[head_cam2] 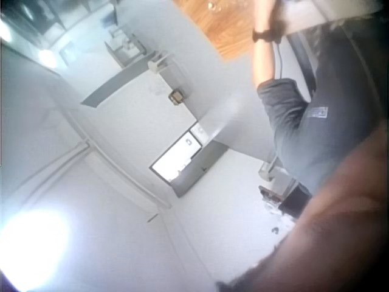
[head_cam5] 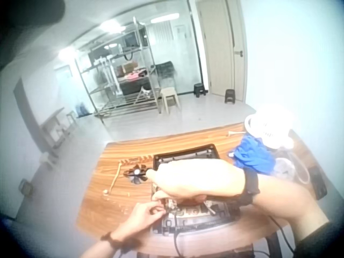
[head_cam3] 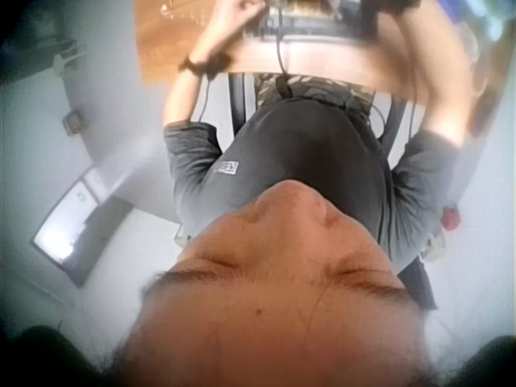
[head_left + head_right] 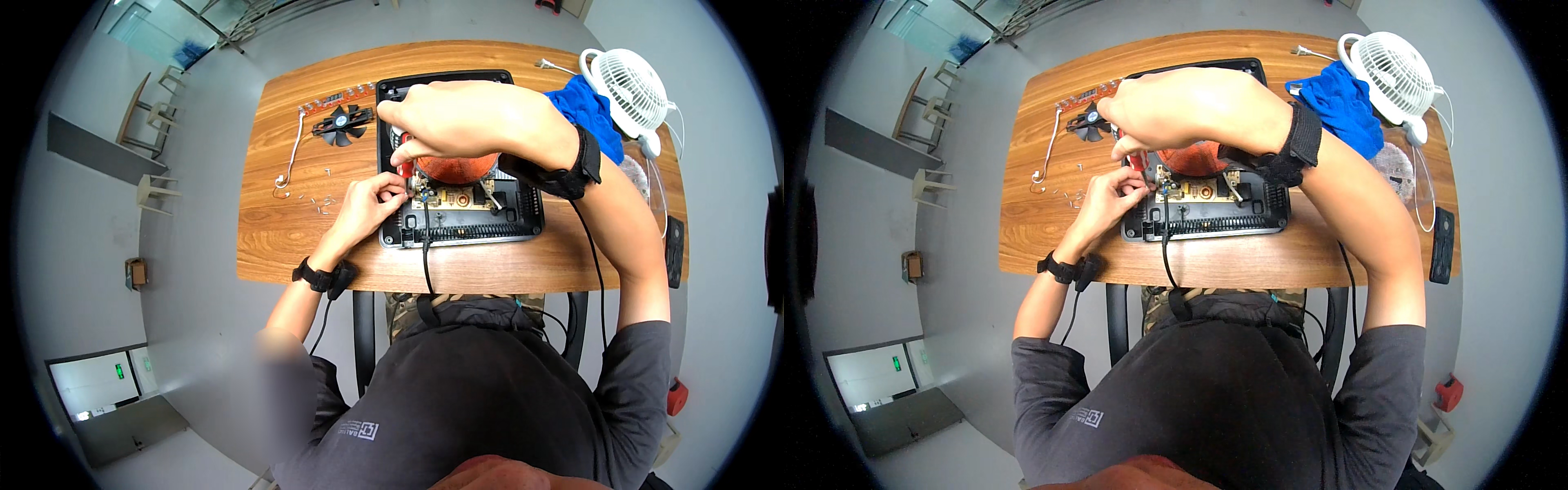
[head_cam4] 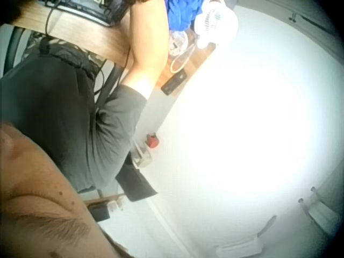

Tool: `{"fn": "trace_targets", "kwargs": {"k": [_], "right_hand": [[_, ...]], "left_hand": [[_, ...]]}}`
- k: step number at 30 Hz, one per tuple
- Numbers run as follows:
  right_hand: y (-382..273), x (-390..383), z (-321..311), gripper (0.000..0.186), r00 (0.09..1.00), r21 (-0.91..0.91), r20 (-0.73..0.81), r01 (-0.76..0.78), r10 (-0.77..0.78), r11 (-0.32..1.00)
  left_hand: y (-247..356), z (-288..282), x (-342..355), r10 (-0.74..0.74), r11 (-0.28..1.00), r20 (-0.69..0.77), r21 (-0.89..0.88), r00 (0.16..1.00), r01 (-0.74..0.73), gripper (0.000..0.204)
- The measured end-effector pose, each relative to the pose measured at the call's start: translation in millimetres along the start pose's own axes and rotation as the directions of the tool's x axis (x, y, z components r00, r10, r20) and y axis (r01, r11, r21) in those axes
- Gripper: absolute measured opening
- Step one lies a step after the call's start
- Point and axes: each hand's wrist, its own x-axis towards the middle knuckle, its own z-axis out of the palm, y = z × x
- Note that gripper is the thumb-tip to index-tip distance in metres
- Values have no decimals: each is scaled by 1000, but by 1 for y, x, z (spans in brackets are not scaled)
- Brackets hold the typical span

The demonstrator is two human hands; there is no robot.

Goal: The person uses a screwdriver to remove screws from a disassembled electronic device on a wooden table. They then place a circular fan component onto the device and secure it with screws.

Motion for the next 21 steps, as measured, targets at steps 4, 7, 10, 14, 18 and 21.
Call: {"fn": "trace_targets", "kwargs": {"k": [4,7,10,14,18,21], "right_hand": [[-5,-2,-9,48,998,8,27,-48,48,999],[0,-3,-6,50,999,28,14,-49,49,998],[6,-6,0,51,999,-1,-48,-17,17,1000],[5,-5,-2,51,999,-15,-14,-29,29,999],[8,-6,-1,49,999,-38,-17,-29,29,999],[6,-6,-8,43,999,-32,-27,-43,42,999]], "left_hand": [[-9,4,1,-44,986,-14,-161,999,41,16],[-12,7,0,-17,983,-34,-182,999,10,18],[-15,10,-2,39,991,-56,-124,998,-46,21],[-12,11,-3,61,989,-63,-134,996,-69,25],[3,-3,-3,7,999,15,54,1000,-8,29],[5,-3,4,215,976,-40,45,976,-214,32]]}}
